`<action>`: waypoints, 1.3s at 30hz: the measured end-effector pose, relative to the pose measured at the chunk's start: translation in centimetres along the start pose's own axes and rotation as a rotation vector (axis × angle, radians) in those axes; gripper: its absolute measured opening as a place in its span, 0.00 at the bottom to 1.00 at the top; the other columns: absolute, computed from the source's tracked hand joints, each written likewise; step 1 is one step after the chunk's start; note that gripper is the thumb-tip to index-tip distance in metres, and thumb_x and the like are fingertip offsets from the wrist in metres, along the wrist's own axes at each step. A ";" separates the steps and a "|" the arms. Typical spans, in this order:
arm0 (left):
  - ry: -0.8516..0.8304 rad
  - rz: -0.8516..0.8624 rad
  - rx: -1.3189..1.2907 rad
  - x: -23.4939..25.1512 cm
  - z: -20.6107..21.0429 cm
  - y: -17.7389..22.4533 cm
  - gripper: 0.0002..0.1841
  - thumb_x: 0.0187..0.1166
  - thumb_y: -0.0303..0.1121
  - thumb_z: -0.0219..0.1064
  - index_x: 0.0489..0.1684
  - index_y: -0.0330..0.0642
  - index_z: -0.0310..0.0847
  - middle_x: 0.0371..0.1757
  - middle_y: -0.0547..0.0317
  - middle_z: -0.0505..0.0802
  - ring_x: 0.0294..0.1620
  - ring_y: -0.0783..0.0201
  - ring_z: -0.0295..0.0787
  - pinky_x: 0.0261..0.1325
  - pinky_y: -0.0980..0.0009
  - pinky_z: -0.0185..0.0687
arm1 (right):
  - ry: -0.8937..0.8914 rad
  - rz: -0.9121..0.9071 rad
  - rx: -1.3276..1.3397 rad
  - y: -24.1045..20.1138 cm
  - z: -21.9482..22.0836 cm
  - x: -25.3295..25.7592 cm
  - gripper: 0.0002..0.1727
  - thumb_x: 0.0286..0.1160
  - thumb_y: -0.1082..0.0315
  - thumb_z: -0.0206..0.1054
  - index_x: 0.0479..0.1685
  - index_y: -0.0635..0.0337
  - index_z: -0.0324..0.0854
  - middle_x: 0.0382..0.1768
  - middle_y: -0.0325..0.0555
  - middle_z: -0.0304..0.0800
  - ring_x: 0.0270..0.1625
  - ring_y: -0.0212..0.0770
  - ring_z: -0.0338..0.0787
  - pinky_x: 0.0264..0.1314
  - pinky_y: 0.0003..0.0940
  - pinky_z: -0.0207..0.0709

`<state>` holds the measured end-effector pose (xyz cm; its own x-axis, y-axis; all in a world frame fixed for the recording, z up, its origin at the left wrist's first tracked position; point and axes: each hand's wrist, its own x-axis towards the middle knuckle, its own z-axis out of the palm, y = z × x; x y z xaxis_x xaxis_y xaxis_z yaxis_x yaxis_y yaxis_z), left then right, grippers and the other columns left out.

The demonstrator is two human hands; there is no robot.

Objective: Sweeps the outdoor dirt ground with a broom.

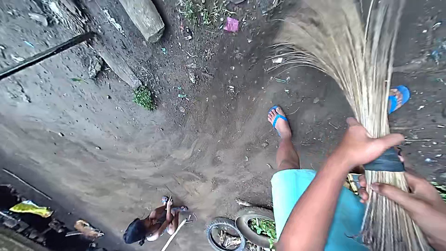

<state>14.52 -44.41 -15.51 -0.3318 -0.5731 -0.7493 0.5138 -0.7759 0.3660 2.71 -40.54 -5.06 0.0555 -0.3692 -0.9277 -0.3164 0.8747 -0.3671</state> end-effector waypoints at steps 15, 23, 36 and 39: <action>0.911 -0.195 -0.364 -17.0 -12.5 -9.2 0.10 0.82 0.29 0.54 0.48 0.29 0.74 0.28 0.48 0.88 0.26 0.56 0.90 0.34 0.59 0.90 | -0.691 0.664 -0.147 3.1 13.5 1.5 0.14 0.72 0.71 0.72 0.50 0.62 0.74 0.30 0.47 0.90 0.29 0.42 0.94 0.36 0.39 0.91; 0.072 0.234 -0.610 -13.6 -7.2 -7.1 0.15 0.68 0.28 0.62 0.52 0.37 0.67 0.32 0.50 0.89 0.22 0.57 0.90 0.28 0.63 0.90 | -0.208 0.123 -0.668 1.8 9.9 -6.5 0.52 0.47 0.57 0.82 0.76 0.74 0.60 0.40 0.57 0.89 0.42 0.51 0.93 0.47 0.52 0.85; 0.900 0.035 -0.507 -13.6 -13.9 -6.5 0.09 0.76 0.24 0.53 0.50 0.33 0.69 0.27 0.51 0.87 0.22 0.59 0.88 0.26 0.63 0.90 | -0.704 0.483 -0.012 2.3 13.8 4.4 0.14 0.65 0.74 0.72 0.48 0.62 0.76 0.28 0.45 0.90 0.25 0.41 0.92 0.32 0.36 0.91; 0.471 0.081 -0.193 -4.4 -13.5 -1.1 0.23 0.67 0.24 0.60 0.63 0.27 0.63 0.31 0.46 0.86 0.24 0.55 0.89 0.30 0.57 0.92 | -0.309 0.172 0.225 1.3 11.5 6.1 0.23 0.57 0.70 0.72 0.55 0.64 0.77 0.32 0.48 0.92 0.25 0.44 0.92 0.28 0.39 0.91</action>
<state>26.13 -37.49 -20.05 0.0849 -0.4136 -0.9065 0.6745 -0.6458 0.3578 13.49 -38.08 -11.95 0.3119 -0.1302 -0.9411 -0.1332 0.9748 -0.1790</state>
